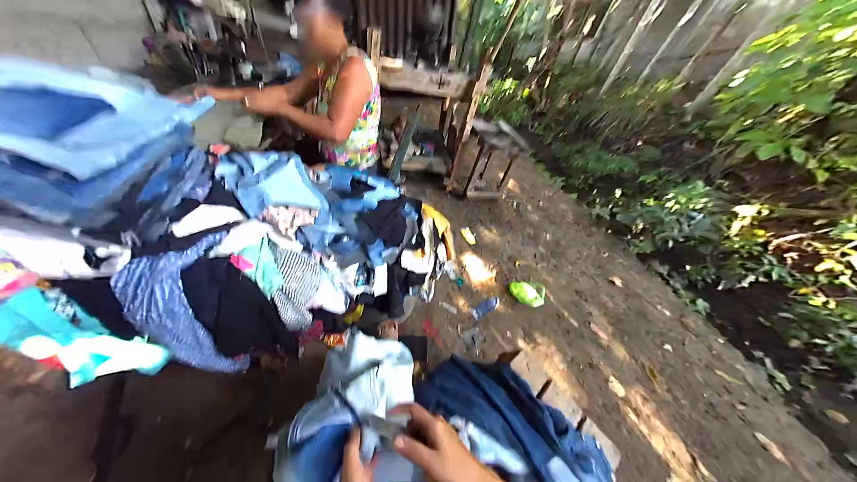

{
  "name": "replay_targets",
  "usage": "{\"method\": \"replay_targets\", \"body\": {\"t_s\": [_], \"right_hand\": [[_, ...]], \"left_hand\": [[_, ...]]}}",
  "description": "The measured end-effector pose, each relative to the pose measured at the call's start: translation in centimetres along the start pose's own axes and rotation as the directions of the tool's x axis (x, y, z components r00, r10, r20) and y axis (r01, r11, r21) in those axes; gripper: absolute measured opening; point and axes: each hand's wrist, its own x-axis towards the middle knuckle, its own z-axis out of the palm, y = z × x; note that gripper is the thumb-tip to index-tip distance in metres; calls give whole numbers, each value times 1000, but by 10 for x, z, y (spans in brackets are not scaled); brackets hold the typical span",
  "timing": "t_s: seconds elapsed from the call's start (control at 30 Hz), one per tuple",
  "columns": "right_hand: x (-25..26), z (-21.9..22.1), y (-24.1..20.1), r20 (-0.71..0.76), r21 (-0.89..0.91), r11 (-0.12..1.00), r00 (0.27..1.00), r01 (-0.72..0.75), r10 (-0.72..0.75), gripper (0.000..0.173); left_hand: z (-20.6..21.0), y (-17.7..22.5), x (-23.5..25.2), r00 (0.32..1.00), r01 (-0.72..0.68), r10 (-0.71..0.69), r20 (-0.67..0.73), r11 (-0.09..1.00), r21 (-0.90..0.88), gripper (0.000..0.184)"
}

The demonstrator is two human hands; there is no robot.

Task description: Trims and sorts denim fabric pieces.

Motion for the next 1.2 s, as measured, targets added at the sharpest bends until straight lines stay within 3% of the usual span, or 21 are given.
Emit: {"method": "replay_targets", "body": {"t_s": [0.07,0.2,0.27,0.33,0.4,0.47,0.57,0.63,0.7,0.77,0.9,1.07,1.2], "right_hand": [[-3,16,-11,48,-41,999,999,9,-7,59],[0,9,-7,-45,133,986,995,99,-94,50],[-4,-10,5,-11,368,929,999,-34,41,58],[-17,-40,20,117,506,838,979,-206,170,68],[-30,-81,30,250,423,828,926,-369,285,59],[-32,-127,27,254,205,878,890,-433,380,49],[-10,-172,-13,42,-39,976,976,-212,214,61],[5,-162,-42,-76,-129,992,997,-16,6,65],[14,-126,-55,-120,-223,966,980,129,-159,60],[17,-80,-49,-41,-259,937,967,233,-252,58],[13,-6,-30,119,-197,934,953,297,-278,63],[13,6,-24,30,-431,818,912,381,-409,55],[18,-1,-25,71,-483,748,872,455,-484,53]], "left_hand": [[6,8,-10,998,28,-27,-57,1000,10,47],[5,16,-2,991,74,-75,-112,997,-9,37],[1,14,-1,995,44,-46,-94,999,-19,33],[-10,13,-1,998,-57,58,-14,997,49,29],[-27,19,4,976,-181,160,144,973,144,30],[-40,24,14,957,-243,203,209,951,191,30],[-36,27,23,952,-280,252,175,947,156,30],[-24,24,23,963,-262,257,78,962,74,29],[-14,18,19,975,-219,219,20,976,7,31],[-7,15,12,984,-179,179,-6,983,-48,33],[-9,17,0,987,-151,145,-64,984,-92,31],[-14,11,-7,971,-238,237,-11,971,-40,29],[-12,11,-8,955,-295,296,-1,953,73,29]]}}
